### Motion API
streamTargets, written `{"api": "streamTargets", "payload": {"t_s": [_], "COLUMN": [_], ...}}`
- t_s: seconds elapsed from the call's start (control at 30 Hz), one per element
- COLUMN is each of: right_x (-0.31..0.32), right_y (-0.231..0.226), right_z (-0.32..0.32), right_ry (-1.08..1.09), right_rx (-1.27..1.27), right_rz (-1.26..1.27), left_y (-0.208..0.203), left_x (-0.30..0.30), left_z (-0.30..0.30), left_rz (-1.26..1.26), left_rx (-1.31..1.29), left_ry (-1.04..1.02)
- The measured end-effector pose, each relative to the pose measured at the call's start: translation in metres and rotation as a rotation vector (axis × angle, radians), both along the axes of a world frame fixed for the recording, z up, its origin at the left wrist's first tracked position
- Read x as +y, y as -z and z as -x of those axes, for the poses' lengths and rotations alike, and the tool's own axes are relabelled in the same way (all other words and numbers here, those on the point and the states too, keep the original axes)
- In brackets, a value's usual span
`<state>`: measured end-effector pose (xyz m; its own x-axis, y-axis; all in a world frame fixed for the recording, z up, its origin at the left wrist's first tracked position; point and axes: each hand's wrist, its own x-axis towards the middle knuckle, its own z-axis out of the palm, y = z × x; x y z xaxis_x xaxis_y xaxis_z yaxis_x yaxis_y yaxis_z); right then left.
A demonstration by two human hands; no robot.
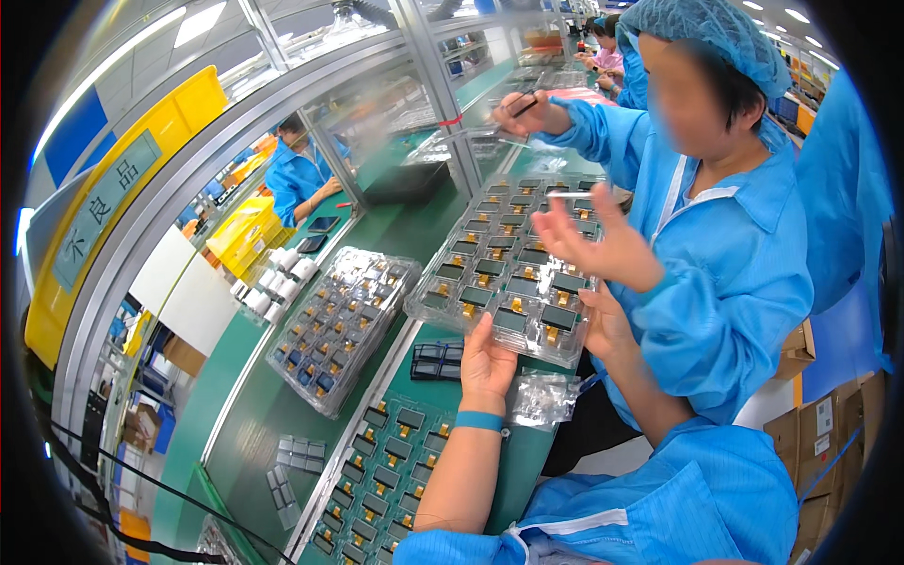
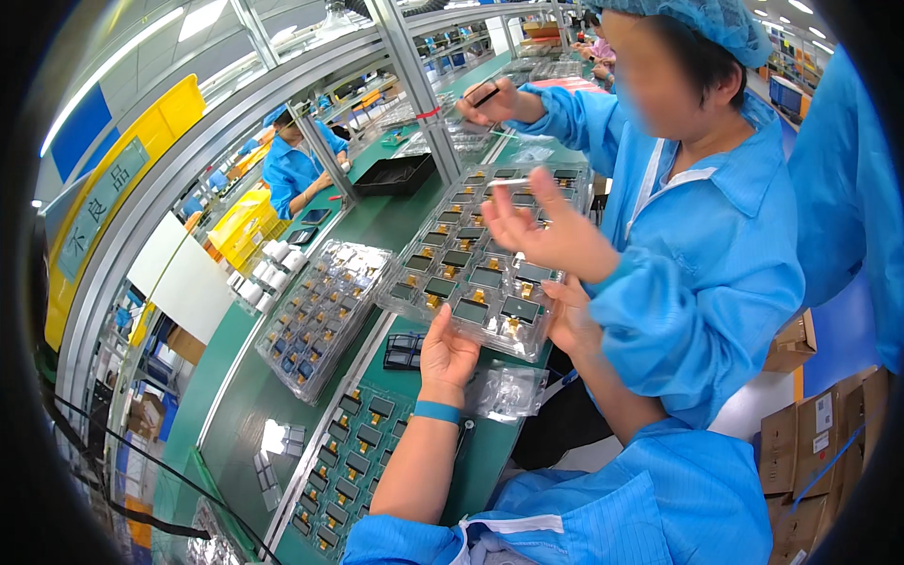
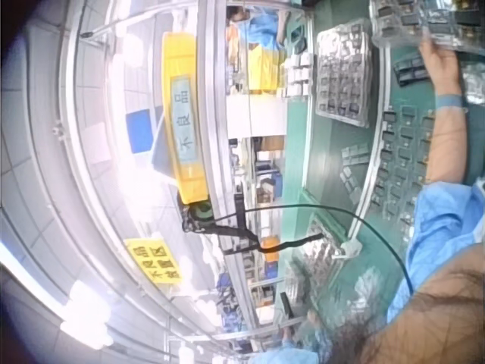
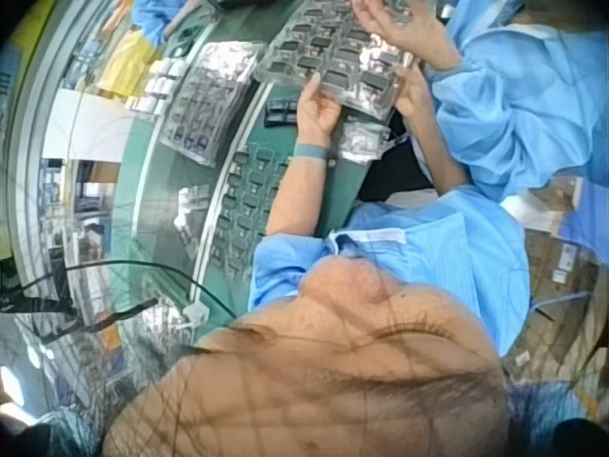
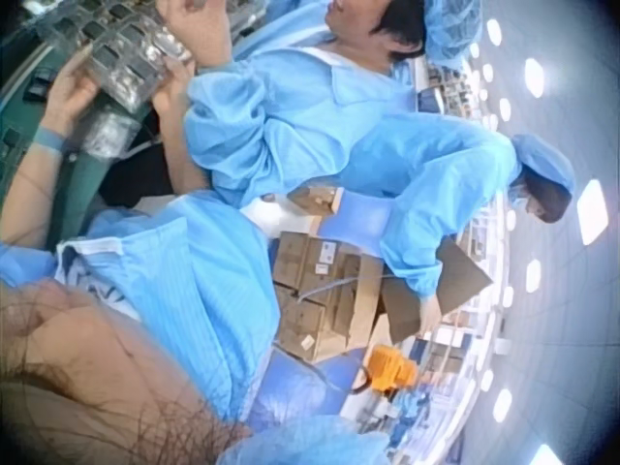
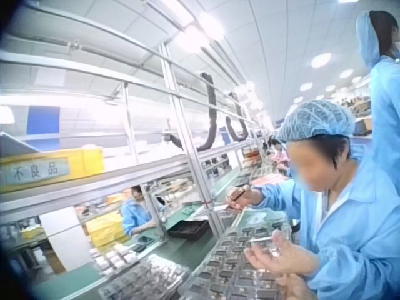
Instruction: The person assembles small electronic screens into protective frames or onto a circuit board tray using tweezers or a vacuum pen.
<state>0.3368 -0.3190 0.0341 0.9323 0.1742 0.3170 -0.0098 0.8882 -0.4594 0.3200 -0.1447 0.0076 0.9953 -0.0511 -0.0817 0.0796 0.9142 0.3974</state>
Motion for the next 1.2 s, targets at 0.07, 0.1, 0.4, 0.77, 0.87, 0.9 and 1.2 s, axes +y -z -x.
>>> {"api": "streamTargets", "payload": {"t_s": [0.07, 0.1, 0.4, 0.77, 0.87, 0.9, 1.2], "right_x": [-0.006, -0.002, 0.008, 0.017, 0.014, 0.013, 0.001], "right_y": [0.029, 0.036, 0.026, 0.023, 0.027, 0.029, 0.035], "right_z": [0.000, 0.003, 0.041, 0.064, 0.065, 0.064, 0.049], "right_ry": [-0.030, -0.053, -0.094, -0.216, -0.269, -0.309, -0.214], "right_rx": [0.132, 0.140, 0.107, 0.060, 0.098, 0.110, 0.144], "right_rz": [0.062, 0.060, 0.183, 0.251, 0.228, 0.194, 0.313], "left_y": [0.003, 0.005, -0.007, -0.003, -0.006, -0.007, -0.002], "left_x": [0.007, 0.013, 0.026, 0.048, 0.048, 0.048, 0.056], "left_z": [0.014, 0.022, 0.076, 0.129, 0.142, 0.147, 0.175], "left_rz": [-0.023, 0.001, 0.055, 0.058, 0.054, 0.046, 0.057], "left_rx": [0.008, 0.027, 0.061, 0.044, 0.044, 0.063, 0.117], "left_ry": [-0.036, -0.030, -0.091, -0.133, -0.143, -0.164, -0.224]}}
